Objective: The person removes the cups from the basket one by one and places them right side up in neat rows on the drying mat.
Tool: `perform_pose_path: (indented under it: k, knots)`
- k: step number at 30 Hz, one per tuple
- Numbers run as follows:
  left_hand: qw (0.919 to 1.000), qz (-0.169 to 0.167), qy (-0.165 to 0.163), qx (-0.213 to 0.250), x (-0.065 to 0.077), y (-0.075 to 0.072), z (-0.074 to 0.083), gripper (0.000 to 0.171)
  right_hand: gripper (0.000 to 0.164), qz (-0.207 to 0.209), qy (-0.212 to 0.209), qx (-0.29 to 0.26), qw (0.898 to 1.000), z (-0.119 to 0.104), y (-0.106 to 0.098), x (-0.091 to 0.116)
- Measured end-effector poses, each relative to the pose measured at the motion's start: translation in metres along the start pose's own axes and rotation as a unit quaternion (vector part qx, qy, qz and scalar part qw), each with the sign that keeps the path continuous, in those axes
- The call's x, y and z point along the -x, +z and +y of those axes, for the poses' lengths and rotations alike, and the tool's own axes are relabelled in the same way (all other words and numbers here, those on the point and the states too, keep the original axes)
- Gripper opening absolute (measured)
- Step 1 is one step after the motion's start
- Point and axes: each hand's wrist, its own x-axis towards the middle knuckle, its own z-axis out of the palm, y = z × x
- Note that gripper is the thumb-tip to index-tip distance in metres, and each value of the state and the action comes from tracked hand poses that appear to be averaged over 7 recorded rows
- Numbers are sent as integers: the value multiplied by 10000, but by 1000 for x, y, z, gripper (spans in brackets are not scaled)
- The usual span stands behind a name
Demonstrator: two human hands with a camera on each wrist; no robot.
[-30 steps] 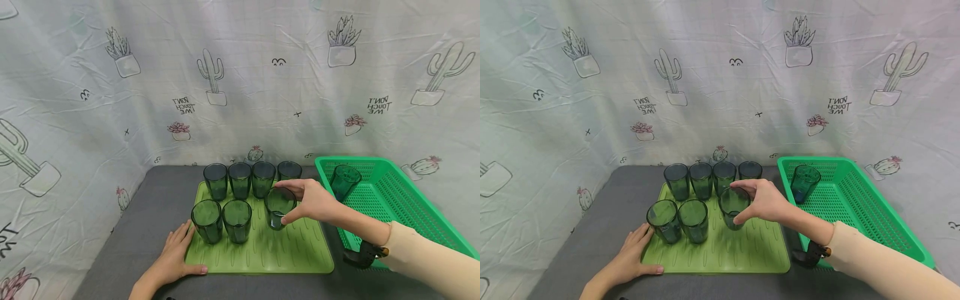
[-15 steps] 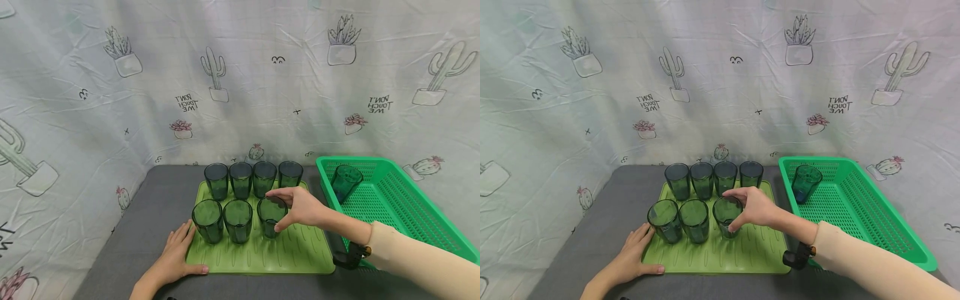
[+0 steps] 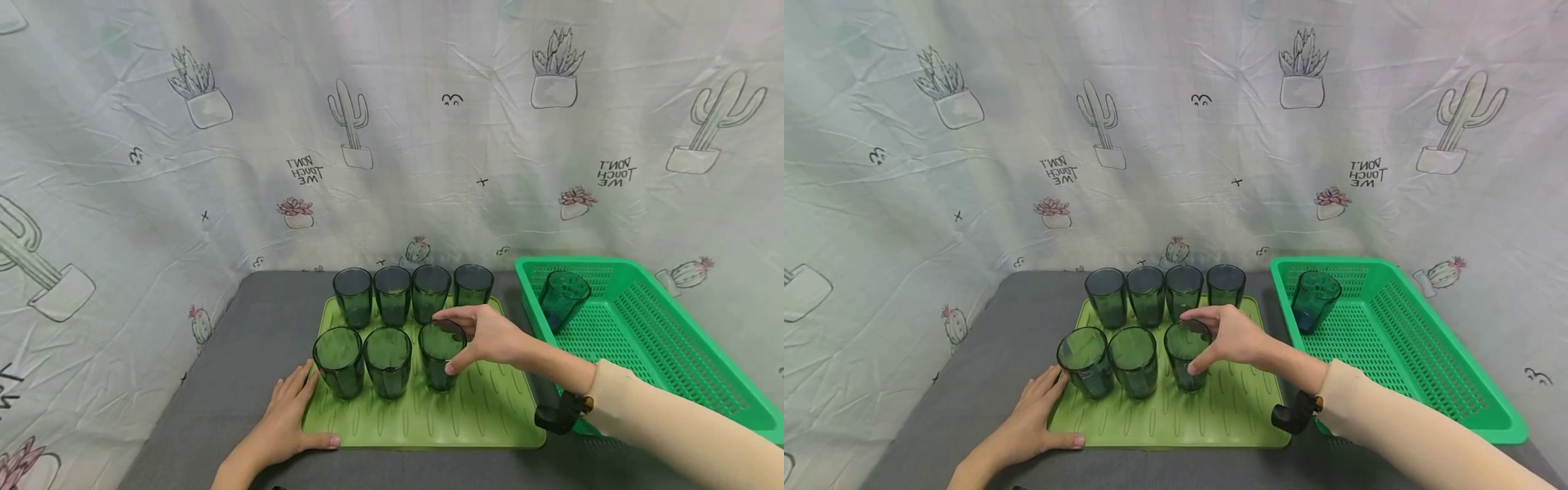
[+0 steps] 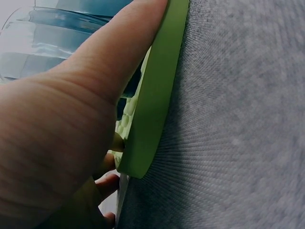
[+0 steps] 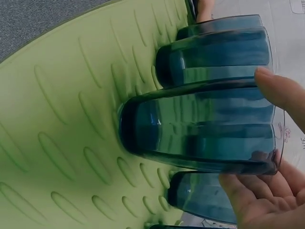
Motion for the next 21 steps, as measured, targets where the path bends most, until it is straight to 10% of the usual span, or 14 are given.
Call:
perform_pose_path:
  k: [21]
  knots:
    - [10000,-61,-39,-6,-1,-5,2,125,82,76,-601,423,9973,-3,5,3]
